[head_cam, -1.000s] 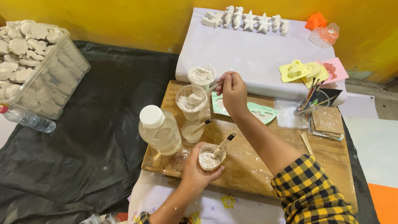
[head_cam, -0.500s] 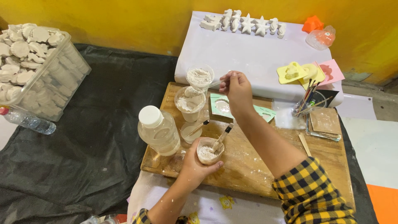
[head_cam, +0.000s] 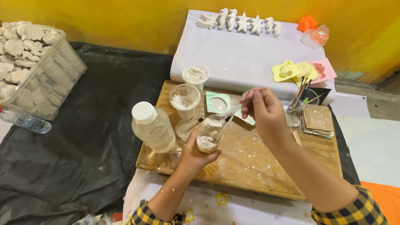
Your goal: Mixing casting material and filling silicone molds to create small objects.
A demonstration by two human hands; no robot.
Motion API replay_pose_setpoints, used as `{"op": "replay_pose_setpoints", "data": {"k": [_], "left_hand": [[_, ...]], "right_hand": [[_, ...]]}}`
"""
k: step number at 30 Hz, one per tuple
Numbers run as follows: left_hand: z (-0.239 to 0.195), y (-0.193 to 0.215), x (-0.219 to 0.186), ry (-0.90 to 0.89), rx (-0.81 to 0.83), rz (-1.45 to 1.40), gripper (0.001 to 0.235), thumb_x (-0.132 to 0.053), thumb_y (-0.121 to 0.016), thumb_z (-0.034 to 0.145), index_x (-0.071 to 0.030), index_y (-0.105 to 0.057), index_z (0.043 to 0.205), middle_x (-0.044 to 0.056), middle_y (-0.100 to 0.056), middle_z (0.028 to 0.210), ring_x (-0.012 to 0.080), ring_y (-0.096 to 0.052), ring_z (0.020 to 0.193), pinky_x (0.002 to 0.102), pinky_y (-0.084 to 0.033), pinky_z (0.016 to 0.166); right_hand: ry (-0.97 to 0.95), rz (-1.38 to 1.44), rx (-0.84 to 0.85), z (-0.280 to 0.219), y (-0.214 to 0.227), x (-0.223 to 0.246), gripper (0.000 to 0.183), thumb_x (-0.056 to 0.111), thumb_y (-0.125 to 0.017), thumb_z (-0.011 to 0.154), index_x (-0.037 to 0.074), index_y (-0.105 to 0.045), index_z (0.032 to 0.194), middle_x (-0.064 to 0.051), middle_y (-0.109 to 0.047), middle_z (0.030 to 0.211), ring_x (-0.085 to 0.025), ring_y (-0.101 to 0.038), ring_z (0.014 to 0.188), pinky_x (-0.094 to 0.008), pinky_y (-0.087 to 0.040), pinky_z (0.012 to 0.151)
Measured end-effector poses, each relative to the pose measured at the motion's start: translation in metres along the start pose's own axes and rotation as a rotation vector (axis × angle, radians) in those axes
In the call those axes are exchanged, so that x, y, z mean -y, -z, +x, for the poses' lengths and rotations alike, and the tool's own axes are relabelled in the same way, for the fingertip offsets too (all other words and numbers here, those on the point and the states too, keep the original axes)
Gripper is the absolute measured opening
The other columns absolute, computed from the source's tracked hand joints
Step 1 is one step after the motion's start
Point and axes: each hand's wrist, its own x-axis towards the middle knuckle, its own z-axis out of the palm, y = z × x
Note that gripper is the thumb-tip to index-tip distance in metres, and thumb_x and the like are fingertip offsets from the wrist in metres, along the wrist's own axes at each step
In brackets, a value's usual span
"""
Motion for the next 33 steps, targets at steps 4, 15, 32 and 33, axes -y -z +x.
{"op": "replay_pose_setpoints", "data": {"k": [4, 15, 32, 33], "left_hand": [[-0.001, -0.003, 0.017, 0.058, 0.011, 0.073, 0.089, -0.028, -0.100, 0.038, -0.026, -0.069, 0.122, 0.005, -0.079, 0.099, 0.0243, -0.076, 0.101, 0.036, -0.059, 0.092], [-0.001, -0.003, 0.004, -0.051, 0.019, 0.025, 0.082, -0.016, -0.097, 0.052, -0.007, -0.062, 0.125, 0.021, -0.075, 0.108, 0.0377, -0.071, 0.110, 0.047, -0.056, 0.097], [-0.048, -0.003, 0.040, -0.111, 0.155, -0.133, 0.063, -0.020, -0.092, 0.063, -0.010, -0.060, 0.116, 0.006, -0.071, 0.103, 0.0169, -0.068, 0.094, 0.030, -0.054, 0.085], [-0.047, -0.003, 0.042, -0.133, 0.148, -0.180, 0.063, -0.019, -0.091, 0.064, -0.008, -0.059, 0.117, 0.006, -0.072, 0.103, 0.0163, -0.068, 0.093, 0.029, -0.055, 0.085]], "right_hand": [[0.180, -0.205, 0.133, -0.021, 0.012, -0.011, 0.023, 0.006, -0.041, 0.110, 0.002, -0.057, 0.094, -0.016, -0.064, 0.085, -0.023, -0.066, 0.065, -0.032, -0.061, 0.058], [0.778, -0.484, 0.223, -0.026, -0.003, 0.000, 0.026, 0.007, -0.047, 0.104, 0.010, -0.065, 0.084, -0.006, -0.071, 0.084, -0.021, -0.070, 0.070, -0.030, -0.060, 0.067], [-0.045, -0.742, 0.411, 0.074, -0.072, -0.025, 0.043, 0.029, -0.056, 0.101, 0.008, -0.057, 0.139, -0.009, -0.067, 0.123, -0.015, -0.067, 0.091, -0.031, -0.054, 0.077], [-0.105, -0.766, 0.391, 0.069, -0.068, -0.014, 0.060, 0.036, -0.054, 0.100, 0.008, -0.043, 0.152, -0.012, -0.056, 0.142, -0.019, -0.063, 0.101, -0.033, -0.052, 0.082]]}}
